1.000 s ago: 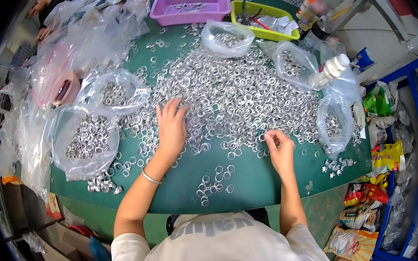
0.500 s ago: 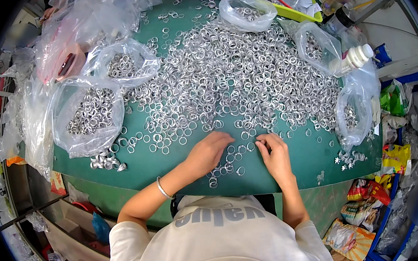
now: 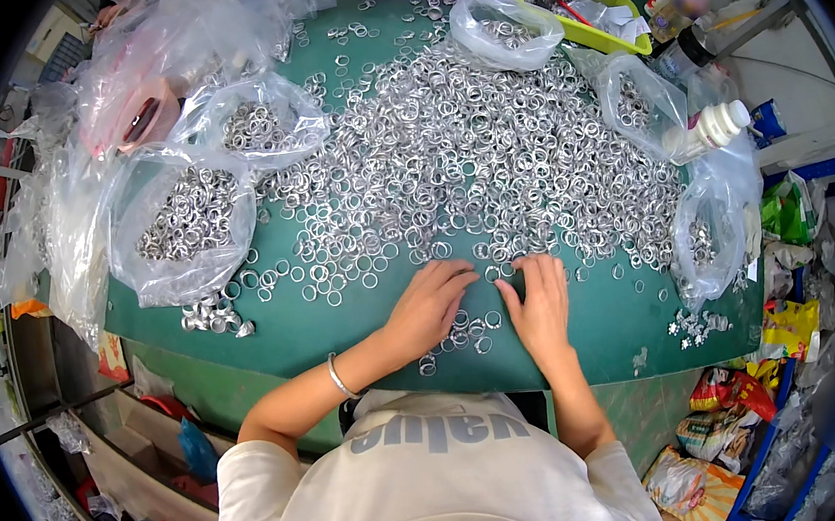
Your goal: The person sorts through a large pile of silver metal rings on a green work surface by hand, occasionally picking up individual rings or small handfuls and placing them into different plastic bags and containers.
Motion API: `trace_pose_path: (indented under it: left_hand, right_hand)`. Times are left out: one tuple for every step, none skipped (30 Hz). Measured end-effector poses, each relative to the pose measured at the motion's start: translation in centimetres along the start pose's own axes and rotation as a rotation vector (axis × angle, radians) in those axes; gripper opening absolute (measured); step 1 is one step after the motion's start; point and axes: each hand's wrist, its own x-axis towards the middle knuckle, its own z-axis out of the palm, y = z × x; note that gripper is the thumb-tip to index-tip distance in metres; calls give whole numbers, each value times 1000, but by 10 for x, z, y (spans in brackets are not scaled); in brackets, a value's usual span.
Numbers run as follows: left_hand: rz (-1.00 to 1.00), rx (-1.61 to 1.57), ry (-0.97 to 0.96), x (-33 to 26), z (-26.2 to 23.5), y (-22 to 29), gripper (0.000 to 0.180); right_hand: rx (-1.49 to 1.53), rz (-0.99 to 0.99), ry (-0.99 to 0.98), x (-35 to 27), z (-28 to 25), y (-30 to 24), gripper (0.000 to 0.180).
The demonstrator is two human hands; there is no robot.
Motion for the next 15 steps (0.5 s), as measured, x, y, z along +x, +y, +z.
trace_pose_path:
  left_hand:
    - [2, 30, 21, 4, 2, 1, 33]
    - [-20, 103, 49, 6, 3, 4, 33]
    - [-42, 175, 77, 11, 2, 7, 33]
    - [-64, 247, 104, 15, 3, 8, 34]
    - [-47, 290, 108, 20, 6, 7, 33]
    - [-30, 333, 113, 27, 10, 2, 32]
    - [-13, 376, 117, 30, 13, -2, 32]
    - [-9, 398, 95, 33, 14, -5, 31]
    - [-6, 421, 74, 34, 14, -9, 30]
    - [-3, 444, 52, 35, 13, -12, 30]
    - [0, 431, 66, 33, 12, -16, 30]
    - [3, 418, 80, 30, 10, -20, 30]
    - [5, 405, 94, 29, 8, -21, 31]
    - [13, 404, 90, 30, 8, -20, 31]
    - [22, 402, 86, 31, 8, -16, 32]
  right_hand:
    - [36, -11, 10, -6, 4, 5, 21]
    - [29, 6, 42, -9, 3, 5, 20]
    - [22, 24, 75, -11, 1, 5, 20]
    - [14, 42, 108, -11, 1, 5, 20]
    - [36, 44, 109, -11, 1, 5, 18]
    - [23, 21, 77, -10, 2, 4, 18]
    - [9, -3, 45, -9, 3, 1, 17]
    - [-7, -30, 18, -7, 3, 0, 17]
    - [-17, -27, 15, -8, 3, 2, 16]
    - [-7, -21, -5, -9, 0, 4, 15]
    - [5, -13, -30, -12, -3, 9, 15]
    - [18, -6, -56, -14, -7, 13, 15]
    - [74, -12, -97, -16, -11, 17, 16]
    - [153, 26, -52, -17, -10, 18, 17]
    - [232, 65, -6, -17, -9, 18, 17]
